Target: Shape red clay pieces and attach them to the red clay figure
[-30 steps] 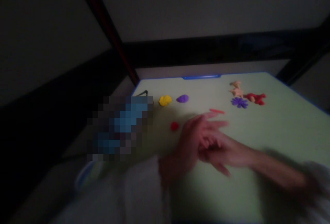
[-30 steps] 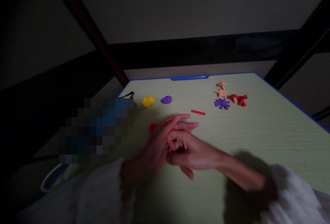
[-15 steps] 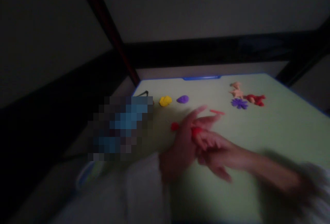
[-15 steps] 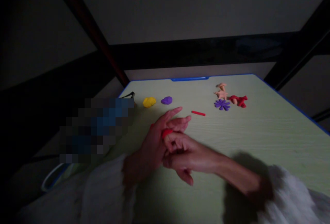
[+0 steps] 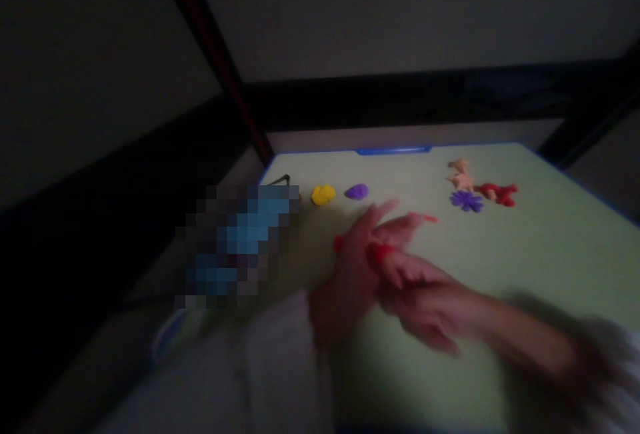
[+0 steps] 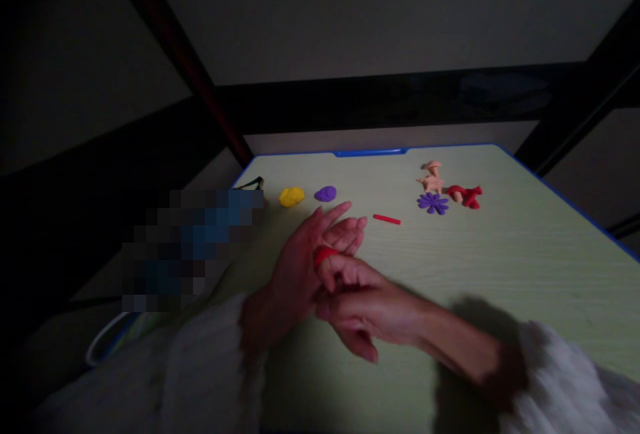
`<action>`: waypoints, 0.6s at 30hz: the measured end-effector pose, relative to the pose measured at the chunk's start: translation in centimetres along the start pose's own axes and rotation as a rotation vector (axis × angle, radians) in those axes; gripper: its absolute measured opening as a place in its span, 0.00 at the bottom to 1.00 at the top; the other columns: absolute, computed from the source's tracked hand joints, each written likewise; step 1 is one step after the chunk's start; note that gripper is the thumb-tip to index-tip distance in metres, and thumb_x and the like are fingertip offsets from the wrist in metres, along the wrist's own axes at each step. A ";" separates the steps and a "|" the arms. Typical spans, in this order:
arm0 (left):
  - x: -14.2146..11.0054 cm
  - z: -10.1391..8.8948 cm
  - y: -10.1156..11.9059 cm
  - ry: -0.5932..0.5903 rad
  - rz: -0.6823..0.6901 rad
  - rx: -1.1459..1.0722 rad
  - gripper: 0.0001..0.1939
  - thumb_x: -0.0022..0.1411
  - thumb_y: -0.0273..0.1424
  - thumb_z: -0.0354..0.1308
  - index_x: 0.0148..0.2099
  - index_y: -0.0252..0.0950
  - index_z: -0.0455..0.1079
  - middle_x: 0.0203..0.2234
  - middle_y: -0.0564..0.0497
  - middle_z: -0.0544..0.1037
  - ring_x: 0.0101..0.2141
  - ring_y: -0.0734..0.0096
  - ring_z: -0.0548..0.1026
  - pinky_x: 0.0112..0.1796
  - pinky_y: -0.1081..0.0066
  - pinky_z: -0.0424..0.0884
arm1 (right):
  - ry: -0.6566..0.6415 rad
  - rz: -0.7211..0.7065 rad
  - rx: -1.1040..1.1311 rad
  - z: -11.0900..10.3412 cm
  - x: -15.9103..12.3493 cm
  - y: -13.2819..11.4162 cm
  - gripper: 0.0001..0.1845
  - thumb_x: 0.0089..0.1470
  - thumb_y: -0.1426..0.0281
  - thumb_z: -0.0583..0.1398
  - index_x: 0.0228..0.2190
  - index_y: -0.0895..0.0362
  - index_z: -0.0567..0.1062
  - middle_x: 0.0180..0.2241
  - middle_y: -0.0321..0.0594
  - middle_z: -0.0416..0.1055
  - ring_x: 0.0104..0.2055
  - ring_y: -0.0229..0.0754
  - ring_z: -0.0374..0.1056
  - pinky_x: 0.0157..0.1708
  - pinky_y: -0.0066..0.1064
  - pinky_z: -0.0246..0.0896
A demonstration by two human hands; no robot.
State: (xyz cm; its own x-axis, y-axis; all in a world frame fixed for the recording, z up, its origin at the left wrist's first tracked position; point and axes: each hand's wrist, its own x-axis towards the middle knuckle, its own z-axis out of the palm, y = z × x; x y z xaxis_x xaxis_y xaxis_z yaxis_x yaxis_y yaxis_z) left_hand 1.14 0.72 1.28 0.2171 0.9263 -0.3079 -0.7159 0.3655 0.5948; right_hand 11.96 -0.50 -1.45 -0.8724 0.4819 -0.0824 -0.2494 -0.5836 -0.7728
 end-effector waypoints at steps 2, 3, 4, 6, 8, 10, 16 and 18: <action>0.0 -0.1 -0.1 0.023 0.003 0.024 0.09 0.55 0.35 0.54 0.36 0.37 0.73 0.19 0.54 0.75 0.28 0.77 0.74 0.33 0.78 0.69 | 0.017 -0.002 0.022 0.1 0.0 0.0 0.13 0.45 0.75 0.59 0.25 0.55 0.56 0.15 0.20 0.57 0.07 0.23 0.51 0.04 0.13 0.43; -0.1 -0.1 -0.2 0.028 0.007 0.049 0.10 0.56 0.34 0.54 0.37 0.37 0.73 0.15 0.56 0.72 0.25 0.77 0.73 0.33 0.78 0.69 | 0.026 -0.001 0.027 0.1 0.0 0.1 0.13 0.45 0.76 0.59 0.25 0.55 0.57 0.15 0.20 0.56 0.07 0.22 0.50 0.05 0.13 0.43; -0.4 -0.1 -0.3 0.027 0.017 0.073 0.10 0.56 0.33 0.54 0.39 0.37 0.73 0.11 0.58 0.67 0.21 0.78 0.71 0.34 0.77 0.69 | 0.035 0.002 0.034 0.1 0.0 0.2 0.12 0.44 0.77 0.59 0.25 0.55 0.58 0.15 0.21 0.56 0.08 0.22 0.49 0.06 0.13 0.42; -0.9 0.1 -0.5 0.001 0.052 0.116 0.12 0.58 0.32 0.52 0.40 0.34 0.74 0.06 0.61 0.58 0.13 0.80 0.62 0.38 0.75 0.68 | 0.049 0.004 0.059 0.2 0.0 0.3 0.12 0.42 0.79 0.59 0.26 0.55 0.60 0.15 0.21 0.56 0.09 0.22 0.47 0.07 0.13 0.41; -1.3 0.2 -0.4 -0.026 0.094 0.158 0.13 0.58 0.32 0.52 0.38 0.32 0.75 0.05 0.62 0.55 0.10 0.83 0.53 0.43 0.73 0.67 | 0.066 -0.021 0.094 0.3 0.1 0.5 0.13 0.40 0.80 0.59 0.27 0.55 0.61 0.15 0.21 0.57 0.10 0.22 0.47 0.08 0.13 0.40; -1.4 0.3 -0.2 -0.056 0.114 0.183 0.13 0.58 0.33 0.52 0.38 0.33 0.75 0.05 0.61 0.54 0.10 0.82 0.53 0.45 0.72 0.66 | 0.062 -0.061 0.112 0.4 0.1 0.5 0.14 0.39 0.81 0.58 0.27 0.55 0.61 0.17 0.22 0.58 0.11 0.22 0.48 0.08 0.13 0.42; -0.4 -0.1 0.1 -0.122 0.044 0.059 0.16 0.60 0.38 0.49 0.44 0.36 0.70 0.30 0.50 0.78 0.38 0.70 0.75 0.45 0.70 0.66 | -0.070 -0.100 0.083 0.1 -0.1 0.0 0.12 0.47 0.78 0.58 0.27 0.55 0.58 0.20 0.22 0.62 0.08 0.23 0.54 0.04 0.14 0.44; -0.5 -0.2 -0.2 -0.112 0.069 0.105 0.15 0.59 0.38 0.50 0.44 0.37 0.70 0.33 0.49 0.78 0.38 0.71 0.75 0.43 0.71 0.68 | -0.072 -0.127 0.079 0.0 -0.2 -0.3 0.12 0.48 0.78 0.58 0.27 0.55 0.58 0.22 0.23 0.63 0.07 0.23 0.55 0.04 0.14 0.46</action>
State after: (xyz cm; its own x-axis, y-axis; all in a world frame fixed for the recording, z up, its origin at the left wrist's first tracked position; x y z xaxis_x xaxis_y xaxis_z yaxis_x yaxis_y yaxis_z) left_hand 1.02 0.17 1.18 0.2469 0.9518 -0.1822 -0.6599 0.3028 0.6877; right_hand 12.21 -0.49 -1.20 -0.8591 0.5082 0.0602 -0.3889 -0.5720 -0.7222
